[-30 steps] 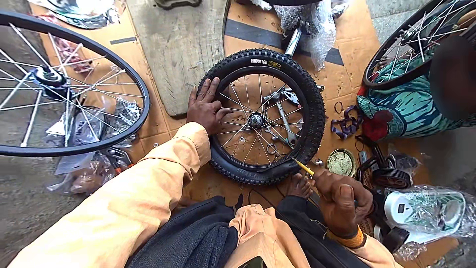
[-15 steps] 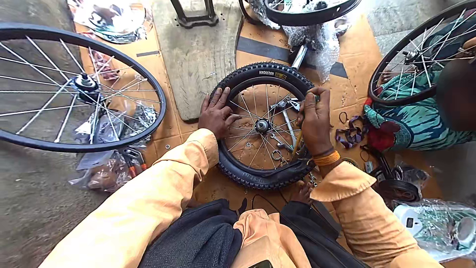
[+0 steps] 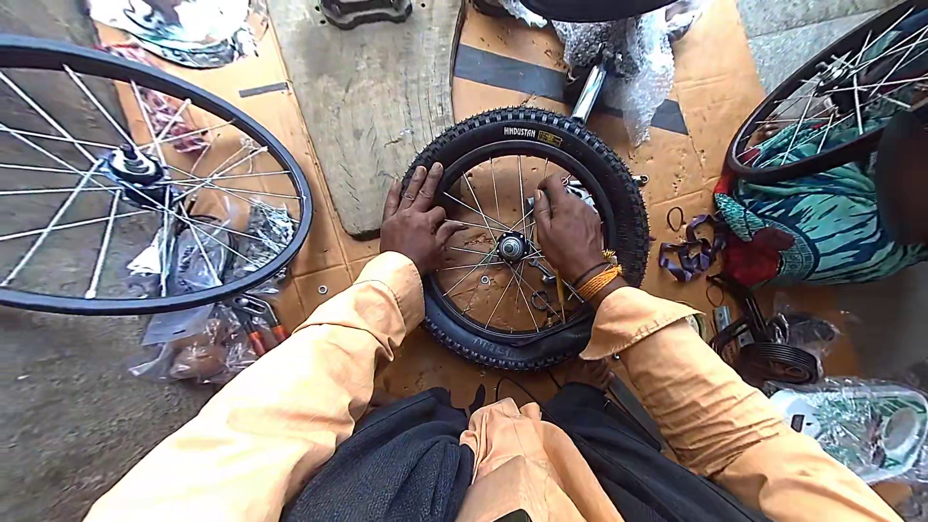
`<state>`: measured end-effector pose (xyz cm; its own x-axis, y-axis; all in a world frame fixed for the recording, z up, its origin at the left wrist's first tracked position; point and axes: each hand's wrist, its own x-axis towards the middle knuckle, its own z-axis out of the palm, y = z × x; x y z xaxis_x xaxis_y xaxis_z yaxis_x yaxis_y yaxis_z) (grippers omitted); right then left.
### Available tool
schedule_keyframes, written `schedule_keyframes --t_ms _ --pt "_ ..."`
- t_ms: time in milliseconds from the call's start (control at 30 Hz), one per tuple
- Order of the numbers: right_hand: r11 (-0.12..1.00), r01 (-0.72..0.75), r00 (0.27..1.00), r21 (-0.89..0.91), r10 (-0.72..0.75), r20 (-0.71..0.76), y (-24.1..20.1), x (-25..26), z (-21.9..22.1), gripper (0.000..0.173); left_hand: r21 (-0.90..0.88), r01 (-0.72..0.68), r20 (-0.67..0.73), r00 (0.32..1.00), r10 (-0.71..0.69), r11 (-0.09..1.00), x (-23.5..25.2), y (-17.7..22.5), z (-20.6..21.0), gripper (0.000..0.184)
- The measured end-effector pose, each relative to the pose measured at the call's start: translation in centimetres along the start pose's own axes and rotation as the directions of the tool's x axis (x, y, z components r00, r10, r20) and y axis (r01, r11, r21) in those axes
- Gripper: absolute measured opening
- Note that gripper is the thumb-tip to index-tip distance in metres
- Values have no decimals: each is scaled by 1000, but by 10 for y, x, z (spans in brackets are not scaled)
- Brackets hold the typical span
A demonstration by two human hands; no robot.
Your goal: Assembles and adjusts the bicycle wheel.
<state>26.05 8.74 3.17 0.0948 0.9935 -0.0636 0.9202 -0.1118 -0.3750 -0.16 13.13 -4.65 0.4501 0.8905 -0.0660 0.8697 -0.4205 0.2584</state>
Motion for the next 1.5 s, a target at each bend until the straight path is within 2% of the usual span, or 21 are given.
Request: schedule_keyframes --t_ms 167,233,300,333,400,433,500,567,600,700,733,800,867,900,933,1033,1100,1233,1333,1500 --pt "999 -21 998 32 18 67 -5 -18 8 35 8 10 23 1000 -10 1000 -1 2 -1 54" --pt "989 -25 999 149 17 50 0 -19 -1 36 -5 7 26 1000 -7 1000 -2 1 -1 52" --pt "927 -26 999 375 17 27 4 -29 -33 33 -11 7 16 1000 -6 1000 3 -2 2 54" --pt "848 -24 1000 530 20 13 4 -42 -51 29 -10 10 20 1000 -10 1000 3 -3 2 55" --pt "579 -14 998 815 58 -24 5 -79 -74 17 -7 9 35 999 -9 1000 -3 -3 3 54" --pt "452 3 996 892 83 -45 5 -94 -82 12 -13 2 29 1000 -2 1000 -3 -2 3 53" --pt "274 33 993 961 103 -64 3 -113 -88 10 -37 -15 -8 1000 14 999 0 -2 3 52" --pt "204 67 995 977 64 -82 -2 -123 -91 17 -47 -26 -30 999 24 999 -2 -5 3 56" --pt "201 79 996 976 23 -85 -3 -130 -96 20 -49 -26 -31 999 25 998 -3 -6 3 56" --pt "285 115 981 952 -182 -64 5 -172 -129 38 -44 6 37 999 -5 999 7 -6 0 55" --pt "314 100 985 944 -168 -49 16 -188 -135 37 -44 7 51 999 -5 999 10 -7 0 53" --pt "258 83 996 963 1 -86 31 -208 -137 39 -45 -16 42 999 18 999 3 -3 2 55" --pt "192 160 985 968 29 -168 27 -201 -141 31 -15 -22 0 1000 22 1000 13 -5 -1 57" --pt "197 198 977 960 35 -208 19 -198 -146 23 -10 -25 18 1000 25 1000 10 -4 0 57" --pt "234 238 967 943 38 -254 13 -188 -149 20 -6 -24 37 999 24 1000 4 -1 1 56" --pt "462 302 932 834 39 -360 5 -129 -132 18 12 -15 51 999 15 1000 4 3 -7 62" --pt "529 317 908 787 72 -414 9 -86 -105 23 14 -16 41 999 16 1000 1 6 -8 66" --pt "597 214 947 773 68 -314 20 -45 -66 26 17 -4 8 1000 4 1000 1 4 -6 66" --pt "646 83 983 759 72 -169 18 -30 -60 24 13 -3 9 1000 3 1000 1 3 -1 64" --pt "723 2 998 690 36 -41 7 -8 -50 25 -11 -7 1 1000 7 1000 3 -1 0 65"
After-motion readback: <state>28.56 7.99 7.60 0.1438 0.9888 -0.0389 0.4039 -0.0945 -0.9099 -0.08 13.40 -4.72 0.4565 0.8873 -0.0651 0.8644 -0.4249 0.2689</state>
